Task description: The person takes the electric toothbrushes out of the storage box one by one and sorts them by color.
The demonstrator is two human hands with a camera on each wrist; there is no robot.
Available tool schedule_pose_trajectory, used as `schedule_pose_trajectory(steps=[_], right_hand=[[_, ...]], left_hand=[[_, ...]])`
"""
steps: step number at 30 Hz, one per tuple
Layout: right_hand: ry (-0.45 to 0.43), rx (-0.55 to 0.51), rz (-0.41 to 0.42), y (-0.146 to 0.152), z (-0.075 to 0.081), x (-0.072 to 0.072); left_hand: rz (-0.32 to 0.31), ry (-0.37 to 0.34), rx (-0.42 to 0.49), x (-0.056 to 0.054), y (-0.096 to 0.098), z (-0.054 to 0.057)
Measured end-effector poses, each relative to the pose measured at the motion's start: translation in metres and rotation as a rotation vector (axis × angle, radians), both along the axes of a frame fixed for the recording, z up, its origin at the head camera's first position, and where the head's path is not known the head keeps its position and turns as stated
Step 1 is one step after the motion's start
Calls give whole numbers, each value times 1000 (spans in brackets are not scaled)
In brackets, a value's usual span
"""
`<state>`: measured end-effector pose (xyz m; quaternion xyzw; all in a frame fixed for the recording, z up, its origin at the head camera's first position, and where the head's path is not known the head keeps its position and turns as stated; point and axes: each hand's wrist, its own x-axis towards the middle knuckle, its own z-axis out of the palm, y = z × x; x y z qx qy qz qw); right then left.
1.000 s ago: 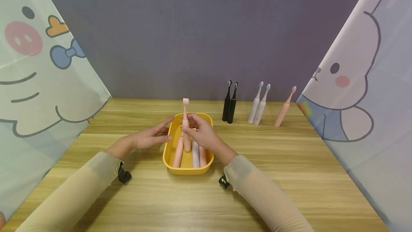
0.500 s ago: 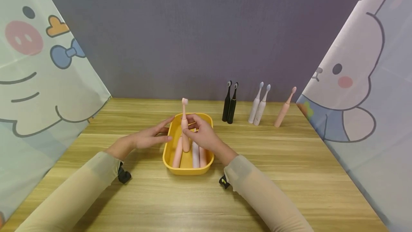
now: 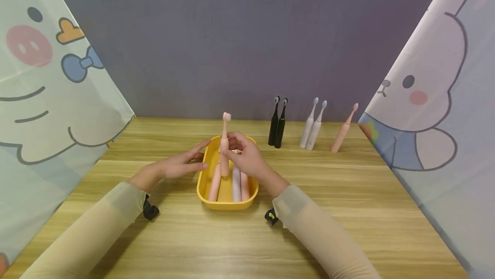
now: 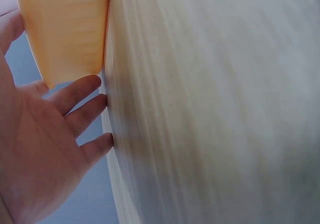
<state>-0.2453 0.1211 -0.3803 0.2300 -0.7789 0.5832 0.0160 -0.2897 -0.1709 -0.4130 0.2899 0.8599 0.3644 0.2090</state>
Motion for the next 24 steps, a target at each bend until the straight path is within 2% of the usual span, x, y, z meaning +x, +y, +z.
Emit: schedule_pose_trajectory(steps=[6, 10, 24], right_hand=[[200, -94, 1, 18, 21, 0], [285, -136, -29, 37, 28, 1], [222, -151, -189, 108, 25, 18]], left_hand=[[-10, -4, 5, 0, 0, 3], [-12, -10, 4, 0, -1, 3], [-17, -21, 22, 1, -2, 2]])
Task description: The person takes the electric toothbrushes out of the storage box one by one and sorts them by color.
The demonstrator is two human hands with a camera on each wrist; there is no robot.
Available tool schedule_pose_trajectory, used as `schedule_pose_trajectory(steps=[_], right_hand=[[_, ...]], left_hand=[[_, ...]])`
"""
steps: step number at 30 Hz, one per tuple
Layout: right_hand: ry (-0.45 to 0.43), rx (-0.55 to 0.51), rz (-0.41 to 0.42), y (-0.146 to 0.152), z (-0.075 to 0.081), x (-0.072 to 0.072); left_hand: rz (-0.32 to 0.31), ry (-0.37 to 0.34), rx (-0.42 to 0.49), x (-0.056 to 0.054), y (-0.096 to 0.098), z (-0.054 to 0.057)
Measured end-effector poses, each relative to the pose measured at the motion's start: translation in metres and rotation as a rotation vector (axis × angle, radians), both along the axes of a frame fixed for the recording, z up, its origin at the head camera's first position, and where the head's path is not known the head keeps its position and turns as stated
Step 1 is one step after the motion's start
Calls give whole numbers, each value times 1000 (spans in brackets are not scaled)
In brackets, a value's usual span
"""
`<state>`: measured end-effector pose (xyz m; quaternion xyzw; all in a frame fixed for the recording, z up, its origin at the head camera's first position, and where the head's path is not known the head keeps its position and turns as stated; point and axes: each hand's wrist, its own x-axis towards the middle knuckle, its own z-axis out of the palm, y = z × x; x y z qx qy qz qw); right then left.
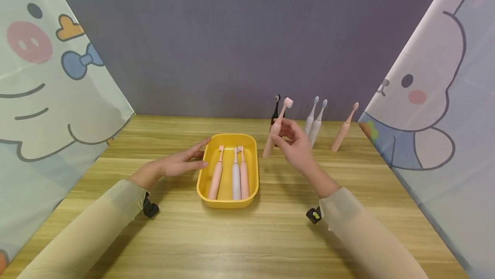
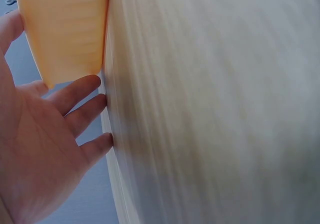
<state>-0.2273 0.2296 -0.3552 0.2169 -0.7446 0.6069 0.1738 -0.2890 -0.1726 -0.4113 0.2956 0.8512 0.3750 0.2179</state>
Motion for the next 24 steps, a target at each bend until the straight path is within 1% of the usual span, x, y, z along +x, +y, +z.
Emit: schedule_pose_trajectory(steps=[2, 6, 9, 13, 19, 24], right_hand=[[-11, -12, 0, 9, -1, 1], [-22, -4, -32, 25, -5, 4], [-3, -2, -47, 35, -9, 6], [1, -4, -58, 50, -12, 9], [-2, 82, -142, 72, -21, 11], [-42, 156, -220, 95, -32, 17]], left_hand=[[1, 7, -4, 0, 0, 0], [2, 14, -8, 1, 0, 1], [3, 11, -11, 1, 0, 2], [3, 16, -14, 2, 1, 2], [1, 29, -17, 1, 0, 0], [-5, 35, -13, 1, 0, 0]])
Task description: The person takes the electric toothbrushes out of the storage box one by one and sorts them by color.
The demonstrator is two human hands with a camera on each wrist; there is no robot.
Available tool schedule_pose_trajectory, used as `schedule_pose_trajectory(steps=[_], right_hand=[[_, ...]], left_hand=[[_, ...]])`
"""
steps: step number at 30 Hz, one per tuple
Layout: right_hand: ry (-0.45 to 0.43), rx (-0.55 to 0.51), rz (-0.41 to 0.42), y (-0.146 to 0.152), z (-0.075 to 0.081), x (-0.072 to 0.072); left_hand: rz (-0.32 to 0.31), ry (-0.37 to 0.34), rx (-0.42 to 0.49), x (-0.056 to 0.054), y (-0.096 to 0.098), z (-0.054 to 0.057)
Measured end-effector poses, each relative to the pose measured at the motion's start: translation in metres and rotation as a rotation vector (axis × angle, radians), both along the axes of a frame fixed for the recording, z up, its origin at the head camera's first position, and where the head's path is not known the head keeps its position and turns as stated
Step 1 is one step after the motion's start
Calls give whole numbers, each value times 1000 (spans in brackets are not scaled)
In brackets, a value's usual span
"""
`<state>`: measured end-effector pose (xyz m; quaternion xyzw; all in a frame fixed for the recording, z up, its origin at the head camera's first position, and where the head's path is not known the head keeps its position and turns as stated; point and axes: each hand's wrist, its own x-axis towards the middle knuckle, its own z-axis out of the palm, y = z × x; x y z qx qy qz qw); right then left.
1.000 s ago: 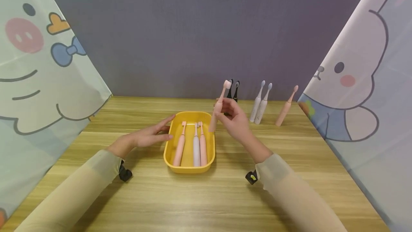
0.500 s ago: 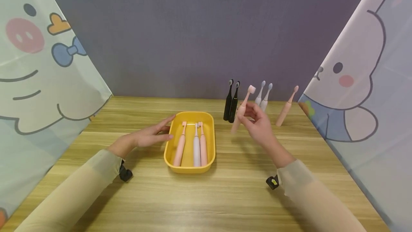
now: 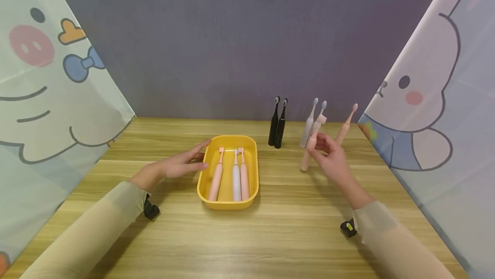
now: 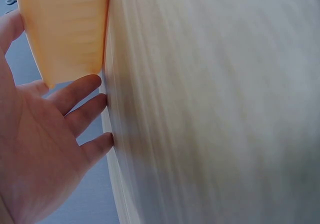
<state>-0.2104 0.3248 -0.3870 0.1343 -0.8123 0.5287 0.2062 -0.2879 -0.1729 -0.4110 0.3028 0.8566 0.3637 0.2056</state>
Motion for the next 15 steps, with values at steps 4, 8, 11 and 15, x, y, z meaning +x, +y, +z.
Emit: schedule_pose_trajectory(steps=[4, 8, 11, 15], right_hand=[[4, 40, -56, 20, -5, 3], [14, 83, -117, 38, -6, 5], [11, 96, -157, 51, -7, 5], [8, 86, -211, 67, -9, 2]], left_hand=[[-4, -3, 4, 0, 0, 0], [-6, 3, 3, -1, 0, -1], [-8, 10, 4, -1, 0, 0], [-8, -1, 6, 0, 1, 1]])
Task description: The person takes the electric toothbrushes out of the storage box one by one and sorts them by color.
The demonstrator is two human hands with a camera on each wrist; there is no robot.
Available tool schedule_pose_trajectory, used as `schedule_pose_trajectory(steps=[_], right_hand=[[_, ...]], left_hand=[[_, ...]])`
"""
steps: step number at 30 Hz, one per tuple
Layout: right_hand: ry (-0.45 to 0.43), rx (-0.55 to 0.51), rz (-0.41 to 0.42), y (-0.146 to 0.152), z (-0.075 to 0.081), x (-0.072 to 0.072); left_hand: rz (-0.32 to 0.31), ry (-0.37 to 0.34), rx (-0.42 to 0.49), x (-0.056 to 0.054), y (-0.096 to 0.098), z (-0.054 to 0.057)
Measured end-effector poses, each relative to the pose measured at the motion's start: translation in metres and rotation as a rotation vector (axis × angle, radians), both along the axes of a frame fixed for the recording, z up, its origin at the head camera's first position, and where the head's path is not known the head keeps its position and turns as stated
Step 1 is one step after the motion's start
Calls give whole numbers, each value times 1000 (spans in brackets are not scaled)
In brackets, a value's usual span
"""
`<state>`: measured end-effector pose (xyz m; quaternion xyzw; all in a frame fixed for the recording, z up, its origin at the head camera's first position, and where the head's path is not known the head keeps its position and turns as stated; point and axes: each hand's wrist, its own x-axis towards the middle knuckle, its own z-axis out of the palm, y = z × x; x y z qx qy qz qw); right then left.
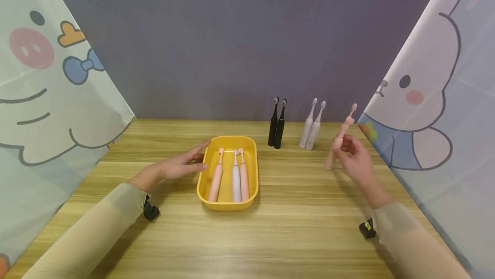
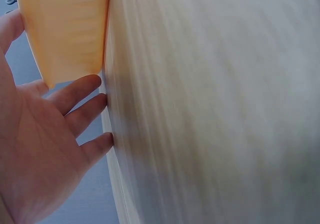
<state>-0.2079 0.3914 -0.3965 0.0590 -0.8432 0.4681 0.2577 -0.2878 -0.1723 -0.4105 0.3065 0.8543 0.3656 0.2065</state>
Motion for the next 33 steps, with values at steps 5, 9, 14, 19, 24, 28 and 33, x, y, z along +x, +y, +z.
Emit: schedule_pose_trajectory(steps=[5, 9, 14, 19, 24, 28, 33], right_hand=[[-25, 26, -82, 15, 1, -2], [-50, 41, -108, 25, 2, -4], [-99, 62, -112, 36, 2, -6], [-105, 77, -129, 41, 3, -10], [-125, 101, -160, 45, 4, -19], [-177, 114, -181, 49, 6, -25], [-178, 84, -202, 50, 5, -32]], left_hand=[[2, -3, 1, 0, 1, -1], [9, -1, -2, 0, 1, -2], [15, -6, -3, 0, 0, -1], [12, -1, -2, -1, 0, -3], [16, 0, -5, -1, 1, -2], [18, 9, -12, -1, 1, -3], [14, 6, -5, -1, 1, -2]])
